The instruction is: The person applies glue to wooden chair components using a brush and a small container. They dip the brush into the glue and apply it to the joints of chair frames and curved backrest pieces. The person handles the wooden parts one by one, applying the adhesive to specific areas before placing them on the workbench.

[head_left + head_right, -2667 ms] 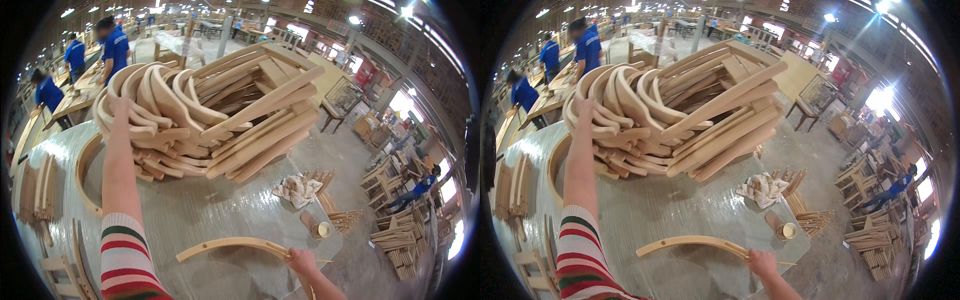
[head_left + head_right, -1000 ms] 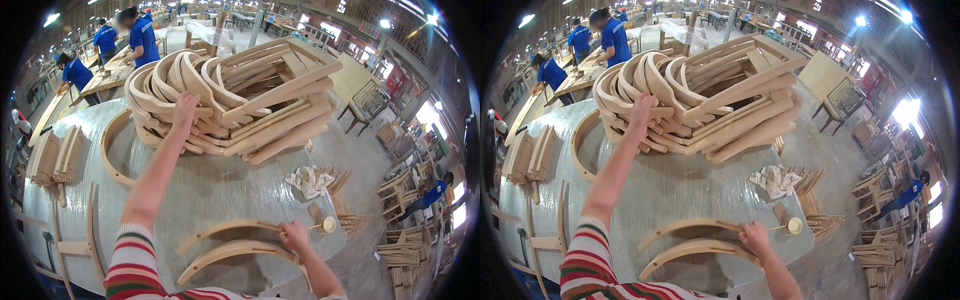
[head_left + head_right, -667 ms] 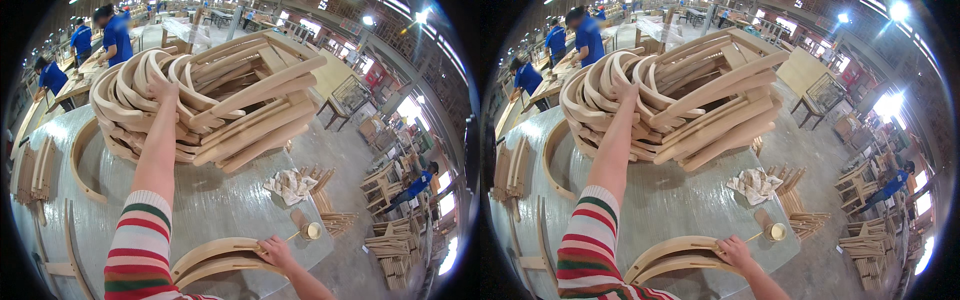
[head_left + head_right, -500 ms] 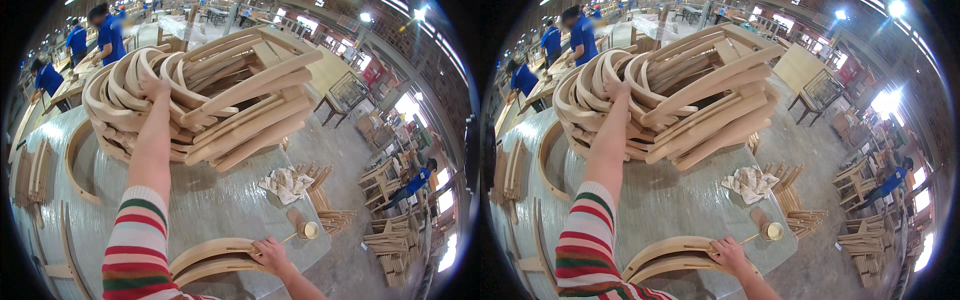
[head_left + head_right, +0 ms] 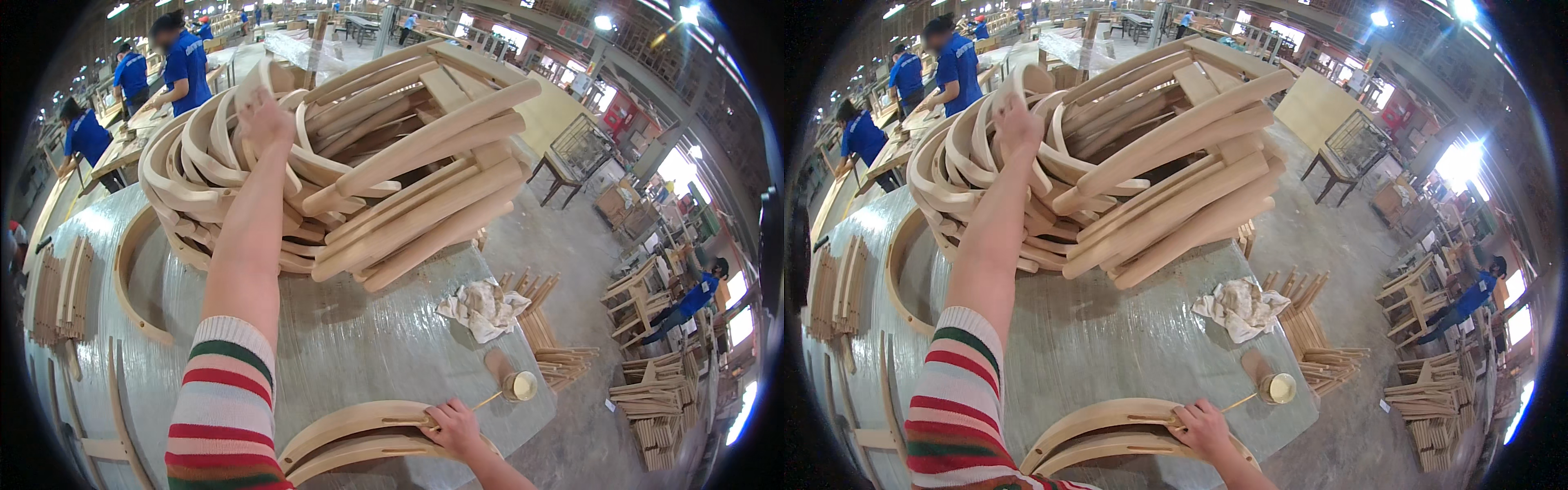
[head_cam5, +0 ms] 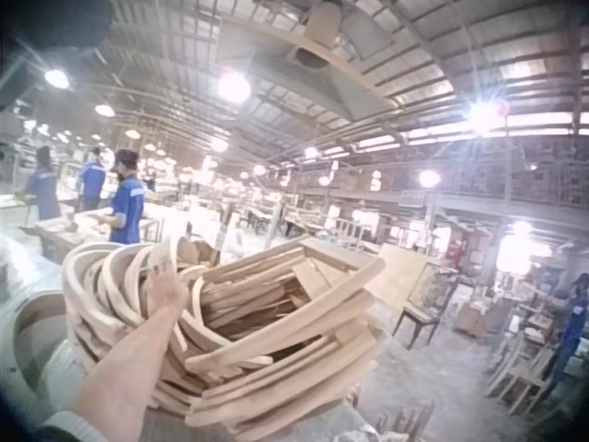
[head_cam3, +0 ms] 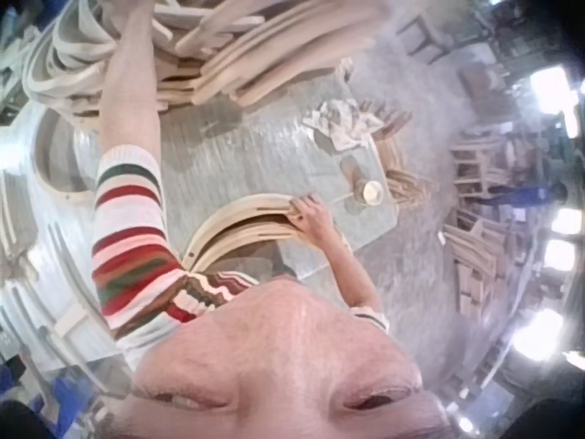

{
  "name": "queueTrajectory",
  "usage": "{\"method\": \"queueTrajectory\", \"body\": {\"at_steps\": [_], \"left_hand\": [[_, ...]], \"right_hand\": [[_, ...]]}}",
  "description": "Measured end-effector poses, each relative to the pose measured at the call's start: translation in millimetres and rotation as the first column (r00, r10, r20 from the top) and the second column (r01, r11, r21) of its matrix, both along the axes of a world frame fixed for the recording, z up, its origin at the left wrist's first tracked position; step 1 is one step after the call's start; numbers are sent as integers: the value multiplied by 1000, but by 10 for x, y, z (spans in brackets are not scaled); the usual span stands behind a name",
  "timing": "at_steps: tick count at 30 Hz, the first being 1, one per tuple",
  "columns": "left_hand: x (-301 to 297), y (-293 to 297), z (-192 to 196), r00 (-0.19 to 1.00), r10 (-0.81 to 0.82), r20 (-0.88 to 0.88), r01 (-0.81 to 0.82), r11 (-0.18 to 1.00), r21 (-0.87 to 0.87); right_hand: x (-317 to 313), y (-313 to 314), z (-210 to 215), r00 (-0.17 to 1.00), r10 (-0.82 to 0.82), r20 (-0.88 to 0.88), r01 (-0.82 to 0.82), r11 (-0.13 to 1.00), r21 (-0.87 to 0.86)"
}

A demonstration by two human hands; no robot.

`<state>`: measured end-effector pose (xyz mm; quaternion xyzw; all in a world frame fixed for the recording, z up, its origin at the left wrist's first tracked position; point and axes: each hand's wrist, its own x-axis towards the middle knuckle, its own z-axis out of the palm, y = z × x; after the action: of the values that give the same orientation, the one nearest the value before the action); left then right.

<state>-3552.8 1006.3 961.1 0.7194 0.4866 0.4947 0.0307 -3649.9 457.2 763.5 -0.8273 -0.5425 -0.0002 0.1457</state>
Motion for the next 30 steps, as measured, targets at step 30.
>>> {"method": "queueTrajectory", "body": {"at_steps": [30], "left_hand": [[-2326, -1981, -1497, 176, 57, 983, 981, 79, -180]], "right_hand": [[219, 1062, 1944, 936, -299, -187, 324, 938, 126]]}}
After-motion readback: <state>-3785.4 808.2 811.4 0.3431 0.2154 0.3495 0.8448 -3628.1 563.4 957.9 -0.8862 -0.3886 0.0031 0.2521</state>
